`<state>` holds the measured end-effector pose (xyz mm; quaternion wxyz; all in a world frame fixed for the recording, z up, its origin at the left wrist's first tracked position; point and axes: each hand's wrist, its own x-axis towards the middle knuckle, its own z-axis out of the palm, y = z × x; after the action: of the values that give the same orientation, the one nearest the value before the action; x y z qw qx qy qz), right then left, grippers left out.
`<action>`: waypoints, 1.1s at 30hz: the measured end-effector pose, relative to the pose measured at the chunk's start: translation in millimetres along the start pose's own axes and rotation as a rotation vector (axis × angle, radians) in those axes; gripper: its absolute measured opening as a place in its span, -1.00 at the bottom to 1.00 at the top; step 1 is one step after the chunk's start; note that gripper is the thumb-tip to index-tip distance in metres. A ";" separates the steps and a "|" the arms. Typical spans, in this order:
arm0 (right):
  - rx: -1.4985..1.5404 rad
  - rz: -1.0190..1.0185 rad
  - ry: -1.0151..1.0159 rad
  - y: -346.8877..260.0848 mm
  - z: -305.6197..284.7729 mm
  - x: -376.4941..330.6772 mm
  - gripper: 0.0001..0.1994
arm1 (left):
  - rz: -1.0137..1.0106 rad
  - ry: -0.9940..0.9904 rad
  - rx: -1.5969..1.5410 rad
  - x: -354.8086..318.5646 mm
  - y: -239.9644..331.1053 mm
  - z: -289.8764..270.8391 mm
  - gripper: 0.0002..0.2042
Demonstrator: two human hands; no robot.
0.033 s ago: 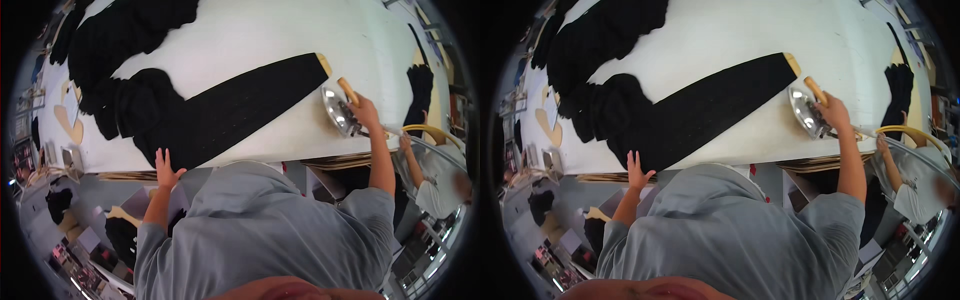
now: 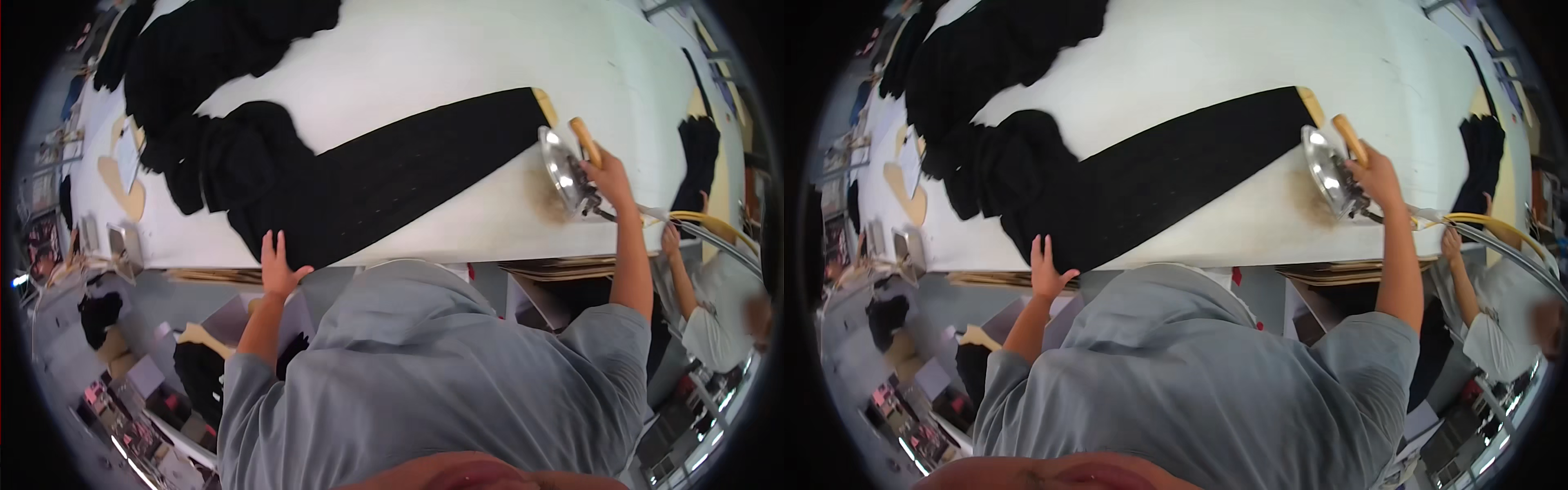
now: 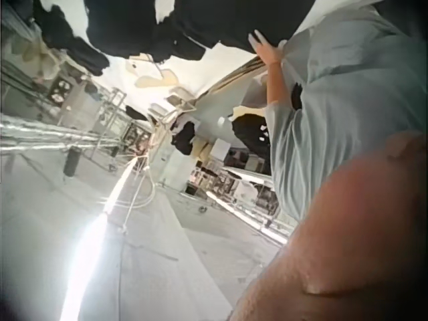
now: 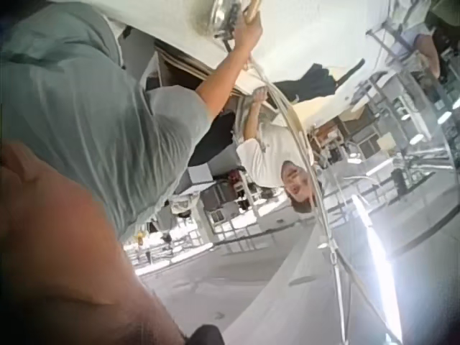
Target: The person is ironing black garment pieces using an industrial steam iron on a large workbench.
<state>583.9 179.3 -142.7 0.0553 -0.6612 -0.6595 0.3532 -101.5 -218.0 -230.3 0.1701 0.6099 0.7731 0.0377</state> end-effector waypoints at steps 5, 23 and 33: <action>0.234 0.042 0.139 -64.0 36.7 45.1 -0.52 | 0.340 -0.071 0.200 45.2 15.6 -43.5 0.10; -0.469 -0.186 -0.104 -369.4 310.7 -110.3 -0.63 | -0.290 -0.245 -0.087 104.0 -46.1 -54.4 -0.30; -0.570 -0.383 0.026 -314.7 314.4 -124.5 -0.56 | -0.271 -0.249 -0.234 125.6 -69.7 -45.4 -0.31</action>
<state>166.8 -18.6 -158.0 -0.0581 -0.5185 -0.8432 0.1295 -205.3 -108.9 -233.5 0.3376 0.4765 0.8113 0.0284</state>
